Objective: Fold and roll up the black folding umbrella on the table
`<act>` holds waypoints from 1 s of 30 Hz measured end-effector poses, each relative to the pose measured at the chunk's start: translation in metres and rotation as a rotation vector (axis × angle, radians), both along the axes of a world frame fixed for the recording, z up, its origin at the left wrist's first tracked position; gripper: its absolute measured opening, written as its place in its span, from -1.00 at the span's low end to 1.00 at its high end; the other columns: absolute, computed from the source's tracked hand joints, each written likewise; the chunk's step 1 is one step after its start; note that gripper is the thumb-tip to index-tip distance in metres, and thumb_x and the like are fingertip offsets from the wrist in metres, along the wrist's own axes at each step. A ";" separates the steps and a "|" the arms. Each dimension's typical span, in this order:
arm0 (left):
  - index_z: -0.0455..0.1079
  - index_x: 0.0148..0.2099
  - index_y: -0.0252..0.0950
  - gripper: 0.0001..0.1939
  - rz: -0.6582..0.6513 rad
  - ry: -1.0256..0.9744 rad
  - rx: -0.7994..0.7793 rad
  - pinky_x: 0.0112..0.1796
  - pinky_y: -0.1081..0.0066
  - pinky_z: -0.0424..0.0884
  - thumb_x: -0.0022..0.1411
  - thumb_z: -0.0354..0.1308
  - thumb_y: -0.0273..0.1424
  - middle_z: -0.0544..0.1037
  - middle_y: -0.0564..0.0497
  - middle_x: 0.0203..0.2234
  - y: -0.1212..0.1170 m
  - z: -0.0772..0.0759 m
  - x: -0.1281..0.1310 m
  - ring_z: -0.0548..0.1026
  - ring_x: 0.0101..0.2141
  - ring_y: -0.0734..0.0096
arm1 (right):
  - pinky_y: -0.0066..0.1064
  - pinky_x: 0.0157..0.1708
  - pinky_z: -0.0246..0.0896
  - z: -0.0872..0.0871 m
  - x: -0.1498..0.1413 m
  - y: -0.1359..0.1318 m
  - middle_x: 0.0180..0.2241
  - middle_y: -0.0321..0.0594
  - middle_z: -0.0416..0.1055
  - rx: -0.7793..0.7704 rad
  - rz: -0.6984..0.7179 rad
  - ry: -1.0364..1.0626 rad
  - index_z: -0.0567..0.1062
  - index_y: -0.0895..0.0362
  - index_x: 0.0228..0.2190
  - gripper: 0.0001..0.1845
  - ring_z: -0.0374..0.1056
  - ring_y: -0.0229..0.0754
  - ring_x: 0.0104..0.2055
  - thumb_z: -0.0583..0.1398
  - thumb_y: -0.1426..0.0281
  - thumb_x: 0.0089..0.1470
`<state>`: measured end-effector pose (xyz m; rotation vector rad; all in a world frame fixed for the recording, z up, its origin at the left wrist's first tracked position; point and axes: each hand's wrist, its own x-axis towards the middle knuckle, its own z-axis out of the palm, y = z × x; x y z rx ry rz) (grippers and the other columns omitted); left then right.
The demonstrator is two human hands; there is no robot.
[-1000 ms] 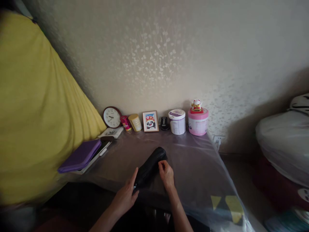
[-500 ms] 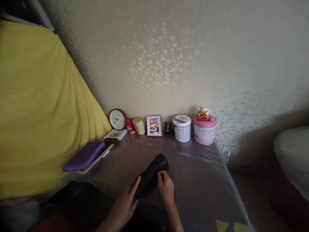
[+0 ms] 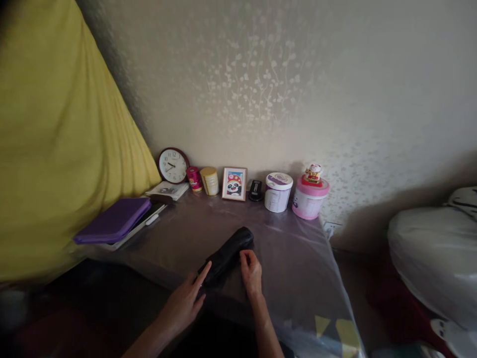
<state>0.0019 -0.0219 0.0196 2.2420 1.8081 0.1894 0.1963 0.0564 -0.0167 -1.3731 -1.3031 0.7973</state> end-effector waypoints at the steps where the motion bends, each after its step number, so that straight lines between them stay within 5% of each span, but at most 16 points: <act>1: -0.50 0.25 -0.06 -0.26 -0.006 -0.006 0.003 -0.21 0.40 0.26 0.18 -0.13 -0.47 0.30 -0.07 -0.15 0.000 0.000 -0.001 0.37 -0.23 0.39 | -0.48 -0.53 0.18 0.004 -0.002 0.000 -0.53 -0.26 0.37 -0.011 0.012 0.029 0.43 0.16 -0.37 -0.59 0.27 -0.26 -0.53 0.01 0.09 0.01; 4: -0.50 0.25 -0.05 -0.27 -0.028 -0.010 0.014 -0.22 0.40 0.26 0.18 -0.14 -0.47 0.30 -0.07 -0.15 0.001 -0.002 -0.003 0.37 -0.24 0.39 | -0.49 -0.54 0.20 0.021 -0.013 0.001 -0.49 -0.24 0.38 -0.011 0.080 0.017 0.43 0.16 -0.27 -0.59 0.28 -0.26 -0.53 0.00 0.12 0.04; 8: -0.48 0.25 -0.02 -0.26 -0.047 -0.009 0.021 -0.24 0.39 0.28 0.17 -0.12 -0.49 0.30 -0.06 -0.16 0.002 -0.001 -0.004 0.38 -0.24 0.36 | -0.45 -0.41 0.22 0.043 -0.030 0.010 -0.42 -0.20 0.44 0.055 0.169 -0.250 0.45 0.14 -0.23 -0.65 0.33 -0.24 -0.45 0.04 0.22 0.04; 13: -0.44 0.25 0.01 -0.28 -0.046 0.008 0.009 -0.22 0.37 0.27 0.18 -0.14 -0.49 0.29 -0.07 -0.15 0.003 -0.003 -0.004 0.38 -0.21 0.35 | -0.44 -0.38 0.17 0.050 -0.036 0.019 -0.48 -0.25 0.41 0.071 0.253 -0.525 0.49 0.11 -0.35 -0.78 0.30 -0.25 -0.44 0.13 0.30 -0.04; 23: -0.46 0.25 0.03 -0.28 -0.025 0.018 -0.044 -0.31 0.48 0.25 0.18 -0.21 -0.56 0.31 -0.03 -0.20 0.008 -0.001 -0.005 0.40 -0.32 0.45 | -0.52 -0.48 0.22 0.042 -0.011 0.003 -0.51 -0.34 0.32 -0.108 0.372 -0.028 0.38 0.12 -0.48 -0.78 0.28 -0.33 -0.50 0.09 0.23 -0.02; 26: -0.48 0.24 0.02 -0.27 -0.015 0.030 -0.039 -0.34 0.48 0.24 0.17 -0.21 -0.56 0.32 -0.03 -0.20 0.008 -0.002 -0.006 0.40 -0.34 0.46 | -0.49 -0.47 0.23 0.040 0.022 -0.014 -0.54 -0.32 0.33 -0.160 0.298 -0.081 0.40 0.13 -0.51 -0.73 0.28 -0.28 -0.49 0.10 0.18 -0.04; 30: -0.45 0.25 0.02 -0.29 0.005 0.001 -0.062 -0.36 0.47 0.24 0.18 -0.18 -0.52 0.35 0.00 -0.25 0.009 -0.004 -0.009 0.40 -0.38 0.46 | -0.46 -0.47 0.22 0.032 0.055 -0.026 -0.46 -0.22 0.41 -0.119 0.033 -0.161 0.46 0.14 -0.36 -0.64 0.31 -0.21 -0.44 0.12 0.12 -0.08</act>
